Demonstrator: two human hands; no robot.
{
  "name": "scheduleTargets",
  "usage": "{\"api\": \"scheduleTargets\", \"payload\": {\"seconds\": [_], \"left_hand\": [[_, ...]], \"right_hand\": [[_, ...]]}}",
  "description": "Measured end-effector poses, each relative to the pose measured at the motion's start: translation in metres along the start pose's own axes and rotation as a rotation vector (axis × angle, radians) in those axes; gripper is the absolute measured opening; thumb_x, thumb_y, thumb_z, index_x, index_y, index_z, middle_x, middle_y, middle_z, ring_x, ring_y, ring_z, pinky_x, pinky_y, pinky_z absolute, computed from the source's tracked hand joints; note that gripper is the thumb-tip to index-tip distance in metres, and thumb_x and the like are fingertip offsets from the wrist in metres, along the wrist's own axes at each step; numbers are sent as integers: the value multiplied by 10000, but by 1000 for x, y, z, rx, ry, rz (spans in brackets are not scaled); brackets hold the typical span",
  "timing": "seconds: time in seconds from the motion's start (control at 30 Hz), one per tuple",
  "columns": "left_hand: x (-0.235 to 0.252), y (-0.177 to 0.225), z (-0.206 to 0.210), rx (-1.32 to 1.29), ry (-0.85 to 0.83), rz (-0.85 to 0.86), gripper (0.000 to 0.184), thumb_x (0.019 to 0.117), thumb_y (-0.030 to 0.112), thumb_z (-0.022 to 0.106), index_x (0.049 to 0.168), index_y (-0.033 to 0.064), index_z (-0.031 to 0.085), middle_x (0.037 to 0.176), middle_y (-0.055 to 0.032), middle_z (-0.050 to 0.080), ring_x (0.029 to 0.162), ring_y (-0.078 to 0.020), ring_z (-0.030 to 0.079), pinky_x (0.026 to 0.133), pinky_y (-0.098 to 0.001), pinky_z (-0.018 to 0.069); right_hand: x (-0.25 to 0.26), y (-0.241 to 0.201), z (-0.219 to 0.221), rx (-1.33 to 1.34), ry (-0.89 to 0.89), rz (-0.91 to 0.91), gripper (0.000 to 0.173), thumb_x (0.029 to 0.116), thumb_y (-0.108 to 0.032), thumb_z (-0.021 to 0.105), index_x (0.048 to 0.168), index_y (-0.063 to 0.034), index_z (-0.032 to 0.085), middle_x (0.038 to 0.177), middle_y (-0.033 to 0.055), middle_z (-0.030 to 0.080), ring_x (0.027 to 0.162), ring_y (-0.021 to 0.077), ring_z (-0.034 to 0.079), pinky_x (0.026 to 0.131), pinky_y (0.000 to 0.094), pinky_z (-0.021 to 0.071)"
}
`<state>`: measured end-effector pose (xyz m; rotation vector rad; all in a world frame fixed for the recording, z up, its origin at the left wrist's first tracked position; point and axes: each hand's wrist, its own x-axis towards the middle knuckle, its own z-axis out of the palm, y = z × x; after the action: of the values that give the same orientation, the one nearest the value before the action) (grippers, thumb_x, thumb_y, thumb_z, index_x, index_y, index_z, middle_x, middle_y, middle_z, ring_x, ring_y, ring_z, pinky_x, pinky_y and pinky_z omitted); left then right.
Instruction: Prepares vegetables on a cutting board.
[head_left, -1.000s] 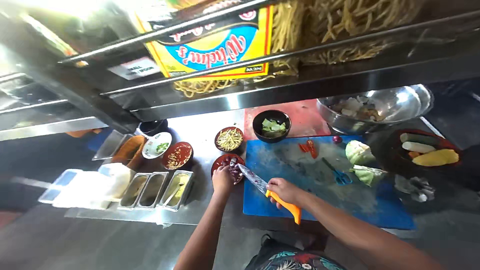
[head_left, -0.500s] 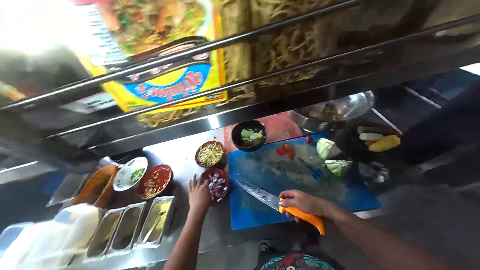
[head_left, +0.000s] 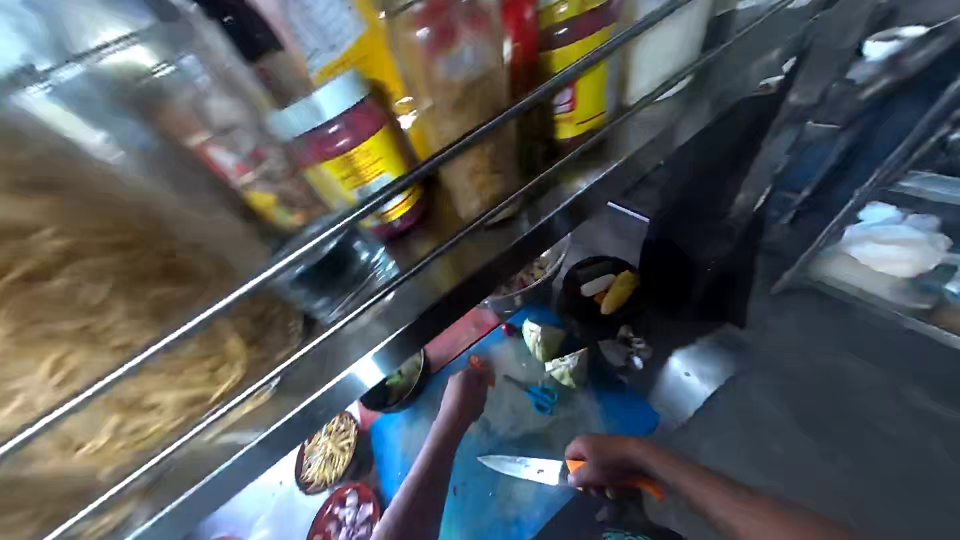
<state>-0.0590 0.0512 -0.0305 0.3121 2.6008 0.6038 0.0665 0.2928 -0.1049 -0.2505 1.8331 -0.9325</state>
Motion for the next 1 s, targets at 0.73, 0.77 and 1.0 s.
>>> {"api": "scheduleTargets", "payload": {"seconds": [0.73, 0.77, 1.0], "left_hand": [[-69, -32, -15, -683, 391, 231, 548, 844, -33, 782, 1344, 23, 564, 1209, -107, 696, 1066, -199, 708, 962, -391, 600], [-92, -43, -19, -878, 365, 244, 517, 871, -38, 752, 1347, 49, 570, 1196, -108, 697, 1050, -216, 708, 939, -398, 607], [-211, -109, -13, -1920, 12, 259, 541, 1020, 563, 528, 1271, 91, 608, 1005, -90, 716, 850, -150, 709, 798, -272, 602]], "right_hand": [[14, 4, -25, -41, -98, 109, 372, 1063, -330, 558, 1218, 8, 563, 937, 158, 663, 739, 247, 674, 712, 439, 581], [18, -7, -17, -55, -81, 118, 368, 1057, -331, 569, 1211, 3, 564, 931, 157, 658, 738, 251, 672, 712, 445, 581], [44, -80, 70, -91, 212, 117, 352, 990, -326, 603, 1185, -33, 583, 860, 145, 646, 686, 266, 657, 656, 462, 569]]}}
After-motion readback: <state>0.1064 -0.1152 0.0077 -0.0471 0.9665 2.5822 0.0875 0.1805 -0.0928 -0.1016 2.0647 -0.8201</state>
